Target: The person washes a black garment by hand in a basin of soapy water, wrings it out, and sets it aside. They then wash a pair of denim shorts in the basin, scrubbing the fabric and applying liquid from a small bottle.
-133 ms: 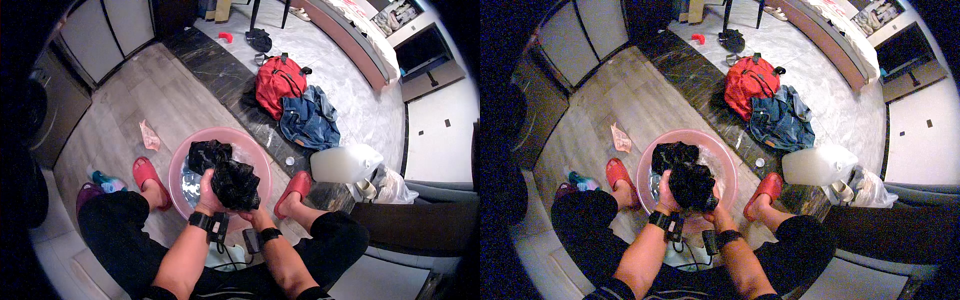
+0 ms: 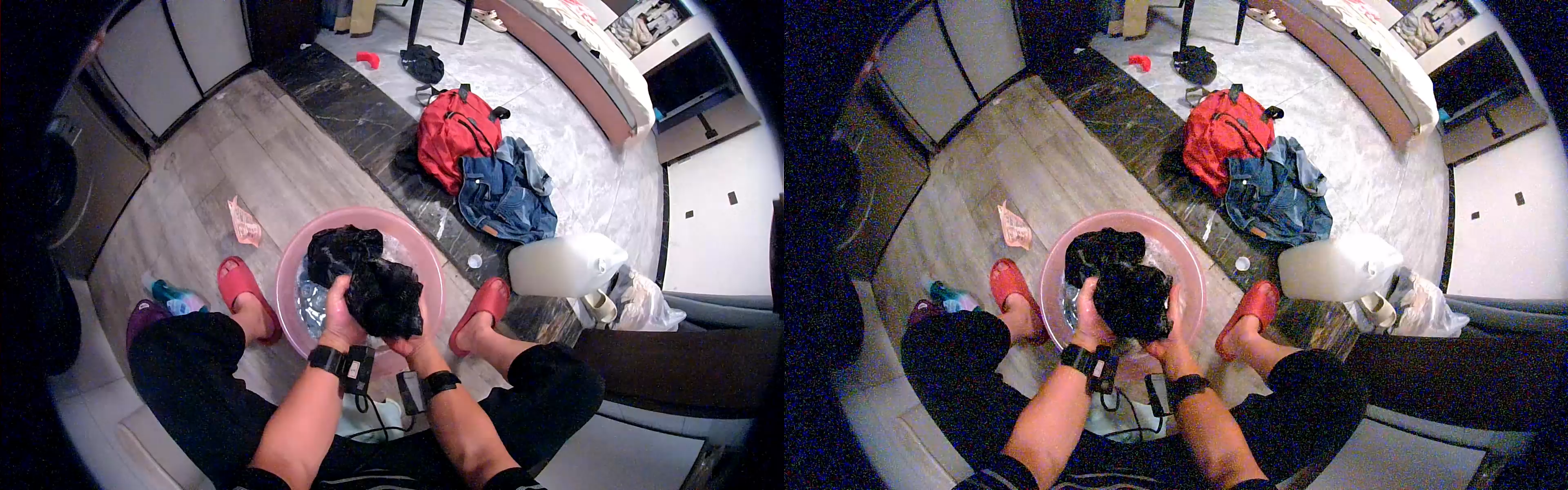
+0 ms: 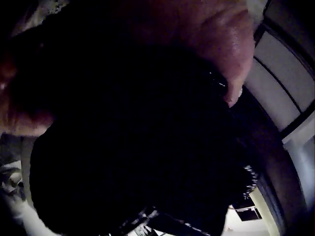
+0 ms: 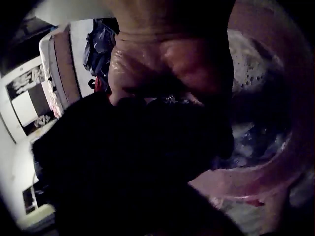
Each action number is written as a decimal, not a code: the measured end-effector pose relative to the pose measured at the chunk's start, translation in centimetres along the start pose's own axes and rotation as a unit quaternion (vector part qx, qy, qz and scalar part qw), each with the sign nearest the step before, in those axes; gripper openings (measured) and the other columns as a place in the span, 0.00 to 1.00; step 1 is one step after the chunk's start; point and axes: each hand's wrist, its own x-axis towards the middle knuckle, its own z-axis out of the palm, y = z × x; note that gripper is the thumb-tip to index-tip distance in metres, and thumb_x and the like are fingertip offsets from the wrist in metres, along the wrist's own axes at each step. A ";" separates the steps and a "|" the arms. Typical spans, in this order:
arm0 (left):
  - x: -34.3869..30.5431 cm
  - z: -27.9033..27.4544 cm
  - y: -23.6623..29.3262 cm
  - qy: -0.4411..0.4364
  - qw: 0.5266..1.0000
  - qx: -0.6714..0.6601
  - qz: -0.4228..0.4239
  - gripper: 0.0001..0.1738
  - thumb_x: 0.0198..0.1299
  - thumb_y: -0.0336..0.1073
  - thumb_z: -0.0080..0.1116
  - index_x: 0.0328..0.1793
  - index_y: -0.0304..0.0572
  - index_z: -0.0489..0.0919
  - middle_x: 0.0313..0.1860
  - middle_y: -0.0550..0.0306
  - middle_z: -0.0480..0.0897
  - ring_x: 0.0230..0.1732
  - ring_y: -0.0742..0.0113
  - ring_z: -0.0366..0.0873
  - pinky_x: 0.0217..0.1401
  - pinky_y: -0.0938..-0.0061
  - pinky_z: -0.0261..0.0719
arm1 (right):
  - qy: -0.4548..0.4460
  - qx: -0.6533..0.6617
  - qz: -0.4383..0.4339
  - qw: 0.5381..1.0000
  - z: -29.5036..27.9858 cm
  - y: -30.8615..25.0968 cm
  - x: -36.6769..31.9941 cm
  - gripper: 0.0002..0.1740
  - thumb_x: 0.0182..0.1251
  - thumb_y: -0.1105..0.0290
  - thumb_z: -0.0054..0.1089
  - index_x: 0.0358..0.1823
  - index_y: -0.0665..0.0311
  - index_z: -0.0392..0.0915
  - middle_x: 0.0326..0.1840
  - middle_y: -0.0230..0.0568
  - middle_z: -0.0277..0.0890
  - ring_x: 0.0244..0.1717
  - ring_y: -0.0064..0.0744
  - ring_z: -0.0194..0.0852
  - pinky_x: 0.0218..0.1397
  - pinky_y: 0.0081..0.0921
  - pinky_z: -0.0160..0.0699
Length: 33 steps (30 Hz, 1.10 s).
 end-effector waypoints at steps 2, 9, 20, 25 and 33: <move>0.8 -1.2 -0.9 0.057 0.998 0.004 0.001 0.24 0.60 0.49 0.50 0.51 0.37 0.79 0.47 0.52 0.82 0.48 0.56 0.80 0.55 0.61 0.77 | -0.036 0.006 -0.042 0.998 1.9 -1.4 -1.3 0.32 0.68 0.43 0.48 0.62 0.60 0.70 0.57 0.43 0.75 0.53 0.43 0.77 0.58 0.37 0.78; 4.2 -6.2 -3.9 0.215 0.956 0.190 0.067 0.17 0.62 0.40 0.53 0.52 0.37 0.78 0.47 0.52 0.82 0.45 0.55 0.81 0.53 0.58 0.80 | 0.105 -0.533 -0.267 0.796 2.0 -1.6 -0.2 0.26 0.64 0.61 0.60 0.62 0.60 0.70 0.60 0.43 0.70 0.58 0.38 0.72 0.62 0.33 0.69; 0.0 0.0 -0.3 0.052 0.997 -0.040 -0.032 0.36 0.59 0.70 0.46 0.51 0.45 0.78 0.42 0.56 0.82 0.39 0.60 0.81 0.47 0.66 0.80 | 0.024 -0.768 -0.410 0.492 3.4 2.4 -1.7 0.19 0.57 0.64 0.65 0.49 0.60 0.76 0.64 0.58 0.60 0.60 0.59 0.67 0.59 0.40 0.71; 1.1 -1.4 -0.8 0.070 0.996 0.011 -0.059 0.20 0.60 0.52 0.60 0.45 0.44 0.80 0.37 0.59 0.81 0.35 0.65 0.79 0.40 0.70 0.79 | 0.054 -0.751 -0.438 0.492 2.7 3.1 -0.4 0.15 0.58 0.64 0.63 0.43 0.64 0.77 0.53 0.57 0.70 0.54 0.61 0.68 0.53 0.46 0.73; 2.0 -2.0 -2.5 0.248 0.951 0.183 0.029 0.17 0.63 0.48 0.56 0.48 0.45 0.80 0.43 0.60 0.81 0.42 0.65 0.78 0.48 0.69 0.76 | 0.204 -0.661 -0.228 0.686 1.4 2.0 2.1 0.24 0.67 0.53 0.53 0.48 0.71 0.75 0.41 0.61 0.78 0.43 0.56 0.78 0.47 0.39 0.74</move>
